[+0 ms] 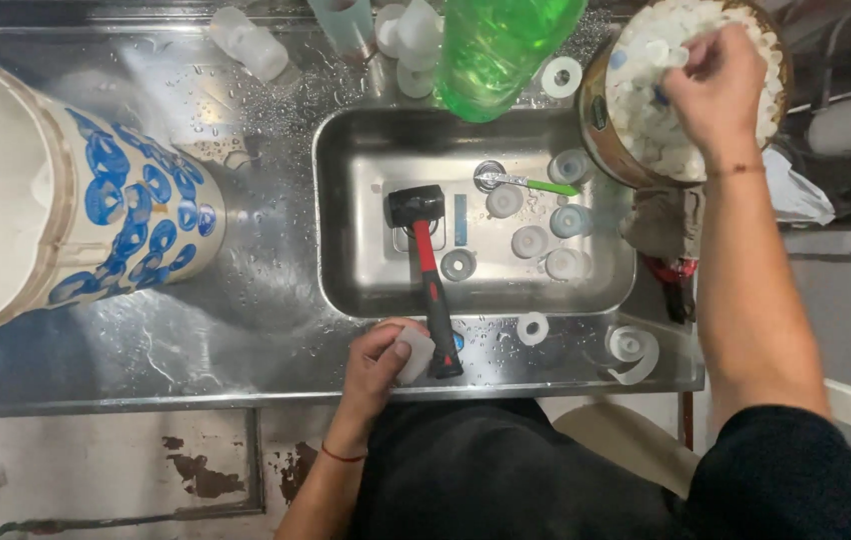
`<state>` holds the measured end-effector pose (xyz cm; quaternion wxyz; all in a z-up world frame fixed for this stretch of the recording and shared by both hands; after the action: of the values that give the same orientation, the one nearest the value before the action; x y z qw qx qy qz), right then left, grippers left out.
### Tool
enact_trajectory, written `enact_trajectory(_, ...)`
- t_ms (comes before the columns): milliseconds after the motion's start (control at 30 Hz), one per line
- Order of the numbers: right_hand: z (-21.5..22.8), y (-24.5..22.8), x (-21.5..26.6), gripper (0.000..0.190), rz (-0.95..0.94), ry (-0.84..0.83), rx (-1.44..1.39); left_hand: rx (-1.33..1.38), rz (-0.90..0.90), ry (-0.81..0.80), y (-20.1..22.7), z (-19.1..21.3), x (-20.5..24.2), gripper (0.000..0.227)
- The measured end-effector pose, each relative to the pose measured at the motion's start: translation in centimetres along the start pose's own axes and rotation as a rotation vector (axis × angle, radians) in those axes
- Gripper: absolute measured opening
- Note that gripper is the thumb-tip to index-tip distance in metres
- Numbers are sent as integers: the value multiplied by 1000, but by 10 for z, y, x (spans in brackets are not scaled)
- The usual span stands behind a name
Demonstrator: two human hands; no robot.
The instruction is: The person repeatedly picks up small plastic bottle caps from a stainless steel sink, rinses them under running water, and places them into a white bucket. The person handles caps one at a time, occasionally using a green scrubbing tool. The scene ends with the person walking away from the sink area.
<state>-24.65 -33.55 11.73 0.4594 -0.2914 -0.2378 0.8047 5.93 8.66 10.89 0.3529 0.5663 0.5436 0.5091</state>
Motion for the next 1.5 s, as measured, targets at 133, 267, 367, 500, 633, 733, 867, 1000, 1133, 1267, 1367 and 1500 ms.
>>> enact_trajectory(133, -58, -98, 93, 22, 61, -150, -203, 47, 58, 53, -5, 19, -9, 54)
enact_trajectory(267, -165, -129, 194, 10, -328, -240, -797, 228, 287, 284, -35, 42, -8, 53)
enact_trajectory(367, -193, -126, 231, 6, -556, -184, -695, 249, 266, 277, -8, 62, -1, 54)
enact_trajectory(500, -177, -106, 245, 9, -693, -66, -456, 296, 107, 119, -35, 105, 11, 46)
enact_trajectory(633, -183, -105, 206, 19, -658, -114, -405, 261, 60, 137, -36, 139, 28, 40)
enact_trajectory(733, -229, -83, 170, 25, -501, -287, -179, 254, 62, 167, -21, 142, 43, 44)
enact_trajectory(867, -316, -27, 129, 34, -346, -559, 117, 215, 107, 274, -9, 121, 51, 43)
enact_trajectory(1000, -352, -13, 118, 30, -373, -635, 240, 375, 28, 324, -53, 106, 58, 41)
enact_trajectory(1133, -282, -85, 134, 26, -429, -573, 91, 534, 4, 362, -39, 95, 51, 45)
enact_trajectory(1267, -201, -245, 180, 18, -464, -390, -632, 733, 272, 553, -53, 96, 40, 34)
enact_trajectory(1367, -198, -322, 220, 14, -442, -375, -873, 714, 317, 474, -43, 93, 18, 37)
enact_trajectory(1500, -202, -369, 231, 11, -293, -283, -806, 612, 261, 329, -25, 83, 11, 32)
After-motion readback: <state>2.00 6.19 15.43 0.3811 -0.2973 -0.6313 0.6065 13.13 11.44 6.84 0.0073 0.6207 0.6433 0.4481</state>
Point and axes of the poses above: each hand's wrist, its own x-axis away from the middle knuckle, its own z-axis out of the back of the hand, y = z × x, the point moved 5 cm from there along -x, towards the middle knuckle, and after that the axes turned 6 degrees about -y, right-handed, at the moved point
